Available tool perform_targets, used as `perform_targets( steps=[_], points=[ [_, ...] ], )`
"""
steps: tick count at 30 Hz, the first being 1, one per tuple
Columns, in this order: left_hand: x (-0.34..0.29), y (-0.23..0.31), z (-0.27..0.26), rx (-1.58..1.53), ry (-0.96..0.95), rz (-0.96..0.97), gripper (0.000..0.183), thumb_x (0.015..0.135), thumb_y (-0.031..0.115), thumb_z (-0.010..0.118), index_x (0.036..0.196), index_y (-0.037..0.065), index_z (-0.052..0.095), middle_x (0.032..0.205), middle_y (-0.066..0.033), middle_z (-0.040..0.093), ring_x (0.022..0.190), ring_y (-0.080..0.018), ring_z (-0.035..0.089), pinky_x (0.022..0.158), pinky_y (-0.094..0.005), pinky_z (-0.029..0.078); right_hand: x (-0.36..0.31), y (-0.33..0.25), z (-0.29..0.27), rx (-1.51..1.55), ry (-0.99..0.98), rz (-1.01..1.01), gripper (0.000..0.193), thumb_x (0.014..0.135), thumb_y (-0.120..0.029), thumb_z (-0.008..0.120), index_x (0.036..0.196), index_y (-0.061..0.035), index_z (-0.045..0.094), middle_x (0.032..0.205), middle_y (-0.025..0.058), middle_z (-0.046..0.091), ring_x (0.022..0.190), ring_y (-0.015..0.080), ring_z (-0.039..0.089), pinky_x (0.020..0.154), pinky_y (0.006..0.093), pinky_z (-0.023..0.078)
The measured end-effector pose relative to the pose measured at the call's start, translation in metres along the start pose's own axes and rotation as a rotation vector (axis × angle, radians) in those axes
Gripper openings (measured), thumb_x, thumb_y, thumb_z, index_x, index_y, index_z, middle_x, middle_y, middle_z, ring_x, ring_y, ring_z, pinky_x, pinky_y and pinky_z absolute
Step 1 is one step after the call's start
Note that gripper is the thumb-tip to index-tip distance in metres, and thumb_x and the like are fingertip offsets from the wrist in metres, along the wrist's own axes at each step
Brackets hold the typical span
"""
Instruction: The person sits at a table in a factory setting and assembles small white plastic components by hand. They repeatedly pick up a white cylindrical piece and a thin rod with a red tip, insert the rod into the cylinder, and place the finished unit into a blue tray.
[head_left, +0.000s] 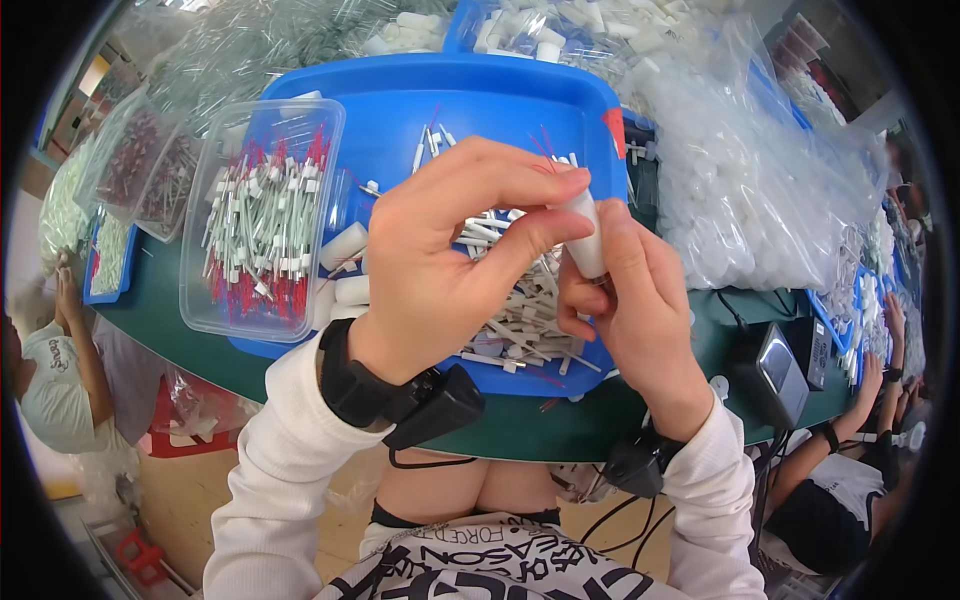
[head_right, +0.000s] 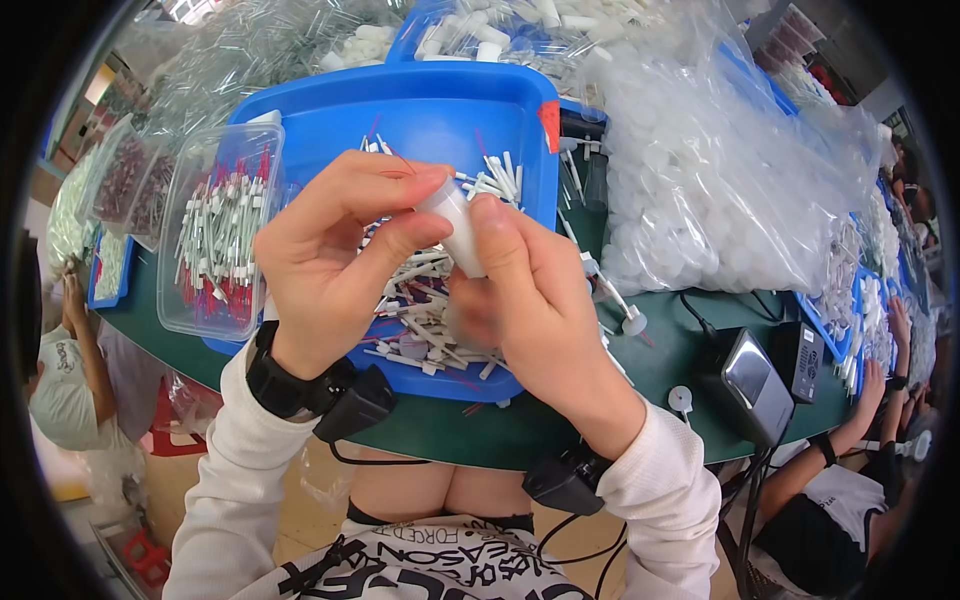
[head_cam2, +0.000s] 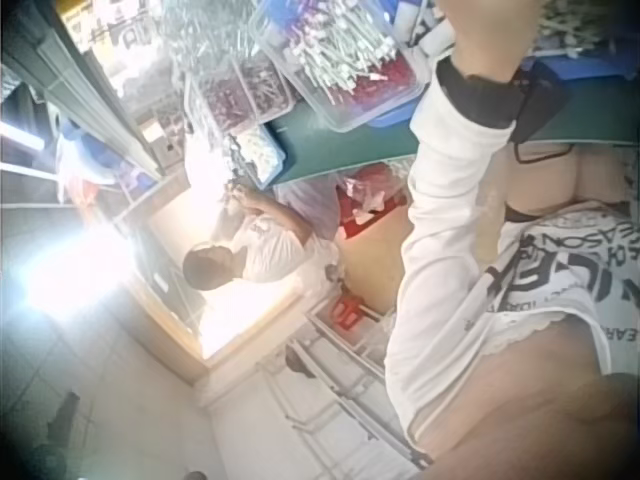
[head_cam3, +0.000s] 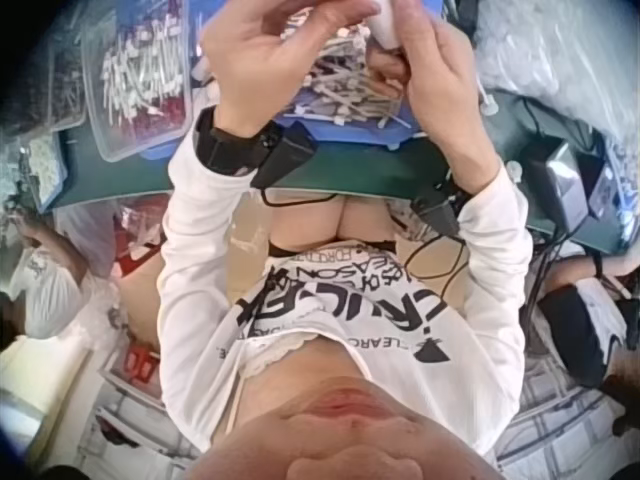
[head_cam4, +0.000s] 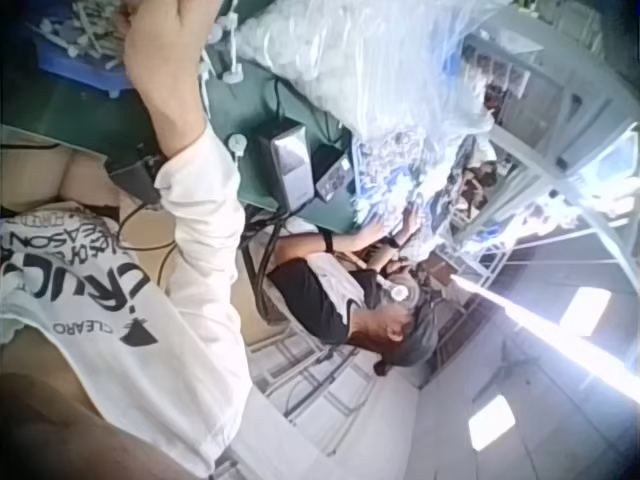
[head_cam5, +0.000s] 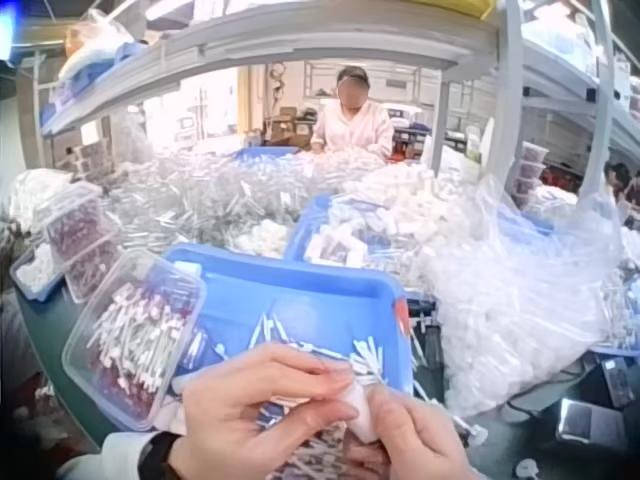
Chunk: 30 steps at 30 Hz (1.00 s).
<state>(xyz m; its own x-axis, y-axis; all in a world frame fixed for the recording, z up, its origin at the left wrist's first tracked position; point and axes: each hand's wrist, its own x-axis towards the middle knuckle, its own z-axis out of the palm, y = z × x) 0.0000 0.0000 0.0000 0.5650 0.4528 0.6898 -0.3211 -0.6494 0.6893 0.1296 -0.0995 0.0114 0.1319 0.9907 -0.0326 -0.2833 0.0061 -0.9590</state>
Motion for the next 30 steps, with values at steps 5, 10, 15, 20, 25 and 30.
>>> perform_targets(
  steps=[5, 10, 15, 20, 25, 30],
  points=[
    [0.003, 0.003, 0.012, -0.306, 0.113, -0.127, 0.030, 0.077, -0.010, 0.058, 0.107, -0.006, 0.055, 0.106, -0.0194, 0.059, 0.096, -0.0212, 0.058, 0.082, -0.0310, 0.049, 0.004, -0.013, -0.008, 0.210, -0.089, 0.212, 0.048, 0.096, -0.046, 0.022, 0.090, -0.0057, 0.048, 0.051, -0.0020, 0.028, 0.041, 0.0080, 0.022, 0.038, 0.0227, 0.028],
    [0.007, 0.009, 0.007, -0.323, 0.190, -0.269, 0.028, 0.078, -0.008, 0.060, 0.105, -0.005, 0.053, 0.104, -0.0198, 0.060, 0.095, -0.0219, 0.059, 0.083, -0.0309, 0.049, 0.003, -0.009, -0.008, 0.044, -0.019, -0.005, 0.045, 0.095, -0.038, 0.027, 0.103, 0.0008, 0.047, 0.062, 0.0075, 0.049, 0.046, 0.0123, 0.044, 0.049, 0.0266, 0.044],
    [0.006, 0.009, 0.007, -0.325, 0.377, -0.285, 0.028, 0.079, -0.006, 0.061, 0.104, -0.003, 0.049, 0.102, -0.0221, 0.060, 0.095, -0.0223, 0.060, 0.082, -0.0298, 0.049, 0.000, 0.001, 0.003, -0.114, 0.203, -0.456, 0.012, 0.089, -0.005, 0.046, 0.098, 0.0025, 0.046, 0.081, 0.0118, 0.058, 0.063, 0.0125, 0.057, 0.062, 0.0251, 0.048],
    [0.006, 0.007, 0.008, -0.305, 0.376, -0.196, 0.030, 0.075, -0.008, 0.064, 0.102, -0.004, 0.051, 0.100, -0.0153, 0.059, 0.090, -0.0212, 0.062, 0.077, -0.0280, 0.052, 0.001, 0.009, 0.004, -0.136, 0.158, -0.467, 0.016, 0.082, 0.004, 0.056, 0.094, 0.0017, 0.046, 0.086, 0.0118, 0.060, 0.078, 0.0168, 0.063, 0.071, 0.0267, 0.051],
    [0.007, 0.011, 0.014, -0.394, 0.366, -0.185, 0.033, 0.075, -0.010, 0.062, 0.104, -0.004, 0.049, 0.109, -0.0156, 0.053, 0.090, -0.0221, 0.062, 0.074, -0.0282, 0.053, 0.002, 0.009, 0.002, 0.128, 0.112, -0.310, 0.017, 0.083, 0.003, 0.057, 0.094, 0.0012, 0.045, 0.085, 0.0140, 0.062, 0.078, 0.0178, 0.063, 0.072, 0.0276, 0.051],
    [0.007, 0.013, 0.016, -0.387, 0.345, -0.188, 0.034, 0.076, -0.010, 0.061, 0.107, -0.003, 0.047, 0.112, -0.0182, 0.052, 0.090, -0.0222, 0.061, 0.075, -0.0288, 0.051, 0.001, 0.009, 0.005, 0.248, 0.100, -0.247, 0.020, 0.083, 0.002, 0.057, 0.097, 0.0008, 0.043, 0.083, 0.0156, 0.063, 0.075, 0.0185, 0.064, 0.071, 0.0286, 0.051]
  ],
)
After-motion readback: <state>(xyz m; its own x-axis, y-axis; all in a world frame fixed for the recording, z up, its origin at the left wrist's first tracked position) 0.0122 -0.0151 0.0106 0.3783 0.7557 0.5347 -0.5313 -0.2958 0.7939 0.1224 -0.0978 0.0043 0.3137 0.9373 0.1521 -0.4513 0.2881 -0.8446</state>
